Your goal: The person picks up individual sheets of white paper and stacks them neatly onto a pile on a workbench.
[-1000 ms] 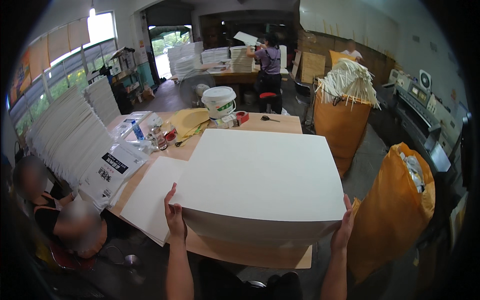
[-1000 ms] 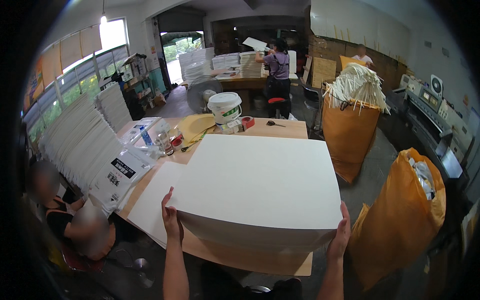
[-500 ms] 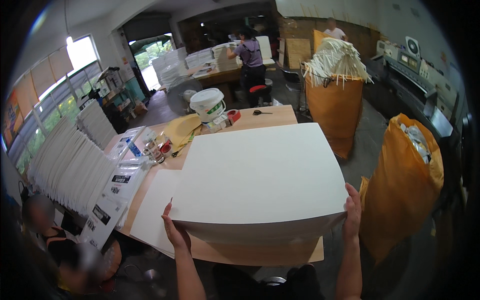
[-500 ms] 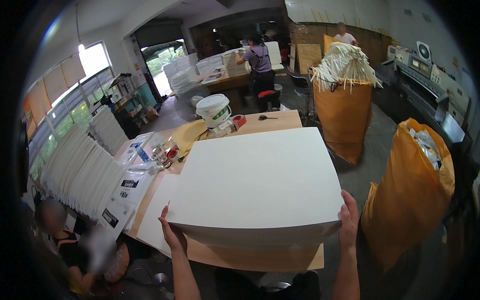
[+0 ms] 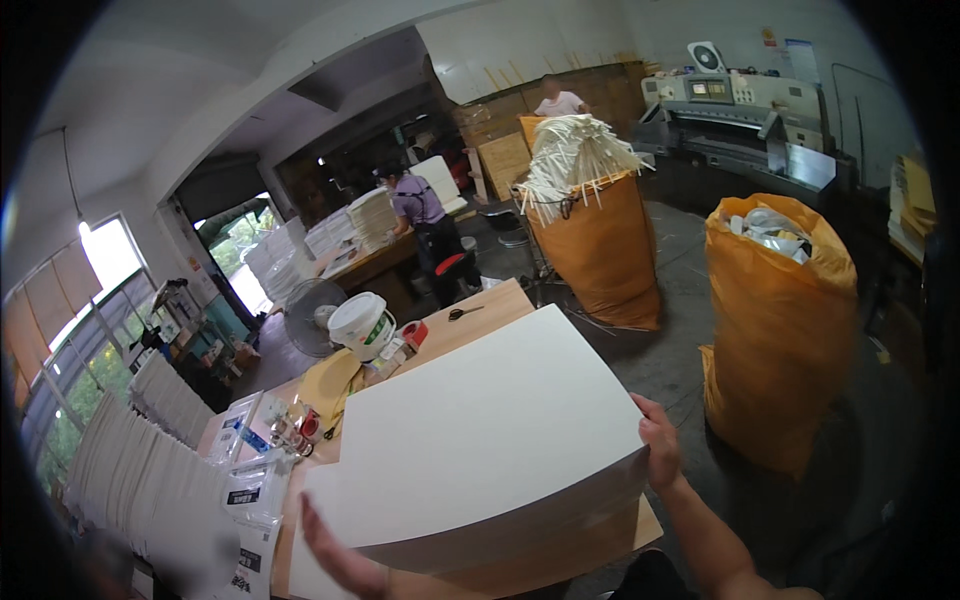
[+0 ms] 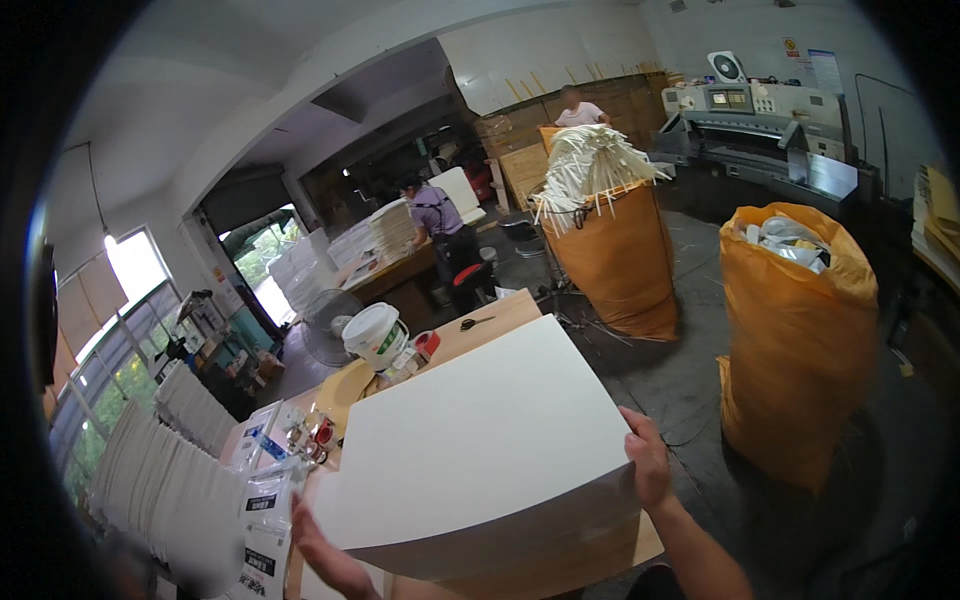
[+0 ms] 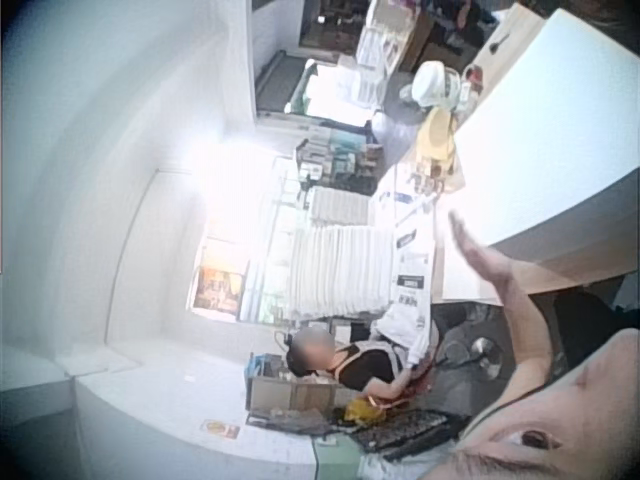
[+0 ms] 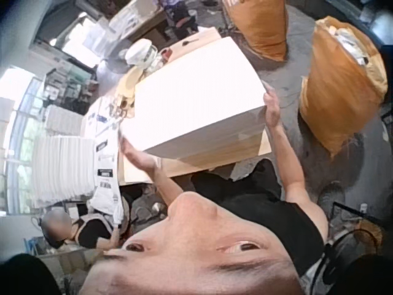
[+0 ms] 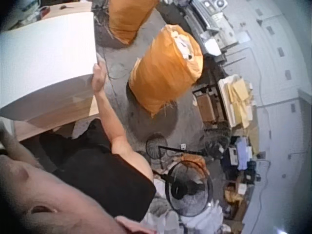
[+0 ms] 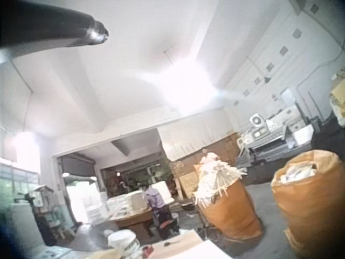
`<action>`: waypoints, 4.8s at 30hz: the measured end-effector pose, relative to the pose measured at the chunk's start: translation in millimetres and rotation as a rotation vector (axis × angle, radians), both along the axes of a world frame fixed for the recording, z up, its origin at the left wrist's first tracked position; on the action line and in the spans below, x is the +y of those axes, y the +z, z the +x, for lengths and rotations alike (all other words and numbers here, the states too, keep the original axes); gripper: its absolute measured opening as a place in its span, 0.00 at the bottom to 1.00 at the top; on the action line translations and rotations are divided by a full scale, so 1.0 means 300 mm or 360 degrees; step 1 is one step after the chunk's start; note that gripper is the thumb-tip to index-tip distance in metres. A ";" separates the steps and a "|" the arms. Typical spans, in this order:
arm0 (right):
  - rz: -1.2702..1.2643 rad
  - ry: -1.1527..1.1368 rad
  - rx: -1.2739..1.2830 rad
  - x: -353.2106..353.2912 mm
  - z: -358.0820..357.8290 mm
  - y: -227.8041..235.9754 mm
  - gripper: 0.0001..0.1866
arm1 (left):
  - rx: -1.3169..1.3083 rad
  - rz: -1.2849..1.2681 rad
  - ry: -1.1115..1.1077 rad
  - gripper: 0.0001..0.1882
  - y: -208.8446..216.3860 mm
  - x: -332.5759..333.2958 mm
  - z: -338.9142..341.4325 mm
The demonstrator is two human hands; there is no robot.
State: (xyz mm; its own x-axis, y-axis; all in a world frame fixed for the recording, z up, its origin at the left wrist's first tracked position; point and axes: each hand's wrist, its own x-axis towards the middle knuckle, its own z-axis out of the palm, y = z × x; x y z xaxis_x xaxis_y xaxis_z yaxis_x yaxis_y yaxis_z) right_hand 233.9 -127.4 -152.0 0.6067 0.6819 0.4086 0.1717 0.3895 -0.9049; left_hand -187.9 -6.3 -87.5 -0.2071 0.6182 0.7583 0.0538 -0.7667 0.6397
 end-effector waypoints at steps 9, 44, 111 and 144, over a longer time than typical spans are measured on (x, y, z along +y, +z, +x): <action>0.0160 0.0106 0.0293 -0.029 0.014 -0.012 0.27 | 0.1658 0.0172 -0.0879 0.09 0.163 -0.003 0.647; -0.0345 -0.0367 -0.0344 -0.012 -0.045 0.350 0.24 | 0.1310 -0.0076 -0.1115 0.11 0.144 -0.028 0.661; -0.0275 0.0298 0.0216 0.002 0.008 0.468 0.19 | 0.1080 -0.0434 -0.1442 0.27 0.119 0.025 0.642; -0.0038 0.0404 0.0596 0.046 -0.020 0.448 0.18 | 0.1236 0.0014 -0.1238 0.27 0.161 -0.013 0.650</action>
